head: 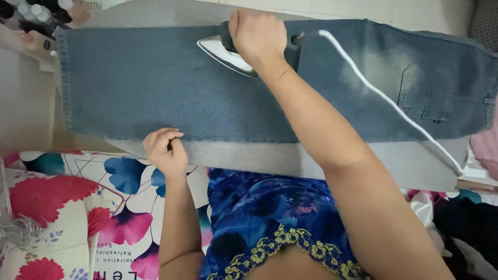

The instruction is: The person irons a pair of jeans on an ironing board, using an iron to press the fabric while positioning the garment by hand.

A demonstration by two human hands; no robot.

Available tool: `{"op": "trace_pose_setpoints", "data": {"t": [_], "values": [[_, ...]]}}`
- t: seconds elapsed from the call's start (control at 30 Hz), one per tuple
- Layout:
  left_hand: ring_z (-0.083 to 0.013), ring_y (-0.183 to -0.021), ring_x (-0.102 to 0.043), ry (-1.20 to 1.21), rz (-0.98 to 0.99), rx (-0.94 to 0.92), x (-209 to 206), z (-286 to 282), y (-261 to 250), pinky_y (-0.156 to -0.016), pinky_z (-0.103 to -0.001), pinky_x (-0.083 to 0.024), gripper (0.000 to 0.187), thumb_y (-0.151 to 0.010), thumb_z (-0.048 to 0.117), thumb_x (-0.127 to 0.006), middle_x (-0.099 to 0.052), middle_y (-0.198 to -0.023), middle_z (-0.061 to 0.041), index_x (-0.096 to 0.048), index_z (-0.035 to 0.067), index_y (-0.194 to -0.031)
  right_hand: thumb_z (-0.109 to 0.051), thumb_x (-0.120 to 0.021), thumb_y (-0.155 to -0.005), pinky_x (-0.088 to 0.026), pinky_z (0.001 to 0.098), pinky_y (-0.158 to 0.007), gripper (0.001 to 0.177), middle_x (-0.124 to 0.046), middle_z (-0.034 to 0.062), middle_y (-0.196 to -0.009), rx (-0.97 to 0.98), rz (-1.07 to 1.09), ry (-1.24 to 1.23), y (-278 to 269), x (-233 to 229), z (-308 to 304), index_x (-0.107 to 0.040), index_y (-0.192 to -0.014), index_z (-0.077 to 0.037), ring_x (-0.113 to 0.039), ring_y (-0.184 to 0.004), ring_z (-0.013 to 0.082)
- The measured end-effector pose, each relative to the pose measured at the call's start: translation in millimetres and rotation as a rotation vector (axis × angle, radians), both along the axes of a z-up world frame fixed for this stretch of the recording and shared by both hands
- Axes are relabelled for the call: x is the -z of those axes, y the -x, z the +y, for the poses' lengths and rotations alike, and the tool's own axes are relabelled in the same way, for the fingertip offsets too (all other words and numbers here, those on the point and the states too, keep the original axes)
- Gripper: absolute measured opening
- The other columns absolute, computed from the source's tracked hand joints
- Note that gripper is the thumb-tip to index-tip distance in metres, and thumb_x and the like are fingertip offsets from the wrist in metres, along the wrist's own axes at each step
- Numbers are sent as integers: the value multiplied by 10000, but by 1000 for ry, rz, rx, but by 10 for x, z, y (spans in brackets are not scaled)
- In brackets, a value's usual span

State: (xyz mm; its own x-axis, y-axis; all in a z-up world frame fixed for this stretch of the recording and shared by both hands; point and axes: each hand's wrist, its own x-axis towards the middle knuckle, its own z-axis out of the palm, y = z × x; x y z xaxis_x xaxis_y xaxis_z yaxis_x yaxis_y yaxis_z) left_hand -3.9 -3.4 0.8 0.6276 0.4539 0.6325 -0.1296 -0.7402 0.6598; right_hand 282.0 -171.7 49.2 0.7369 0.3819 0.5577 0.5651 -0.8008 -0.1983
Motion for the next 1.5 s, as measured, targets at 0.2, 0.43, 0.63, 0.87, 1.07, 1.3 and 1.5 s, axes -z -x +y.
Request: {"op": "trace_pose_setpoints", "data": {"t": [0.2,0.43,0.63,0.87,1.07,1.3,1.5], "values": [[-220,-793,-683,-8,-14,22,-9,25,5,-845,-403,-476,286,-771,-157,-545,-707,-796,-72,-695,84,-734,-214,-481,-960,-194,284,-367,384,-424,-63,-446,-566,-113,165,73,-137,-191,-499,-576,-226,-301,-355,134],[-212,-816,-683,-24,30,-4,29,30,9,-881,-411,-467,263,-791,-111,-562,-716,-825,-48,-700,109,-752,-257,-502,-1017,-321,327,-375,463,-420,-37,-432,-459,-199,191,397,-178,160,-468,-560,-189,-400,-335,178],[-209,-779,-673,-6,-3,3,-17,6,7,-851,-393,-469,275,-772,-129,-532,-707,-797,-68,-699,86,-731,-199,-510,-931,-252,349,-366,363,-350,-32,-436,-86,-261,-23,335,-13,613,-401,-587,-168,-309,-356,182],[-198,-800,-674,-16,-5,-7,53,1,14,-875,-402,-451,288,-783,-137,-558,-708,-803,-39,-686,117,-738,-286,-449,-948,-270,409,-342,358,-435,13,-435,39,7,-59,175,93,879,-499,-616,-164,-380,-359,261],[-201,-775,-674,-13,-26,6,20,16,-3,-839,-389,-453,292,-756,-140,-542,-699,-782,-50,-689,109,-721,-359,-446,-976,-396,440,-337,393,-529,34,-480,27,-1,-49,-28,136,970,-578,-673,-145,-520,-395,306],[-197,-789,-658,3,4,16,33,28,26,-858,-399,-441,298,-785,-132,-534,-699,-812,-49,-687,120,-746,-318,-473,-968,-298,374,-349,451,-405,-35,-390,-15,-399,79,-203,20,827,-506,-528,-224,-372,-292,228],[-206,-817,-670,-10,0,26,27,38,27,-868,-406,-446,277,-799,-135,-552,-701,-815,-49,-690,100,-748,-318,-462,-1035,-304,332,-311,432,-423,-71,-424,-166,-286,137,-147,-49,537,-586,-641,-191,-380,-309,168]]}}
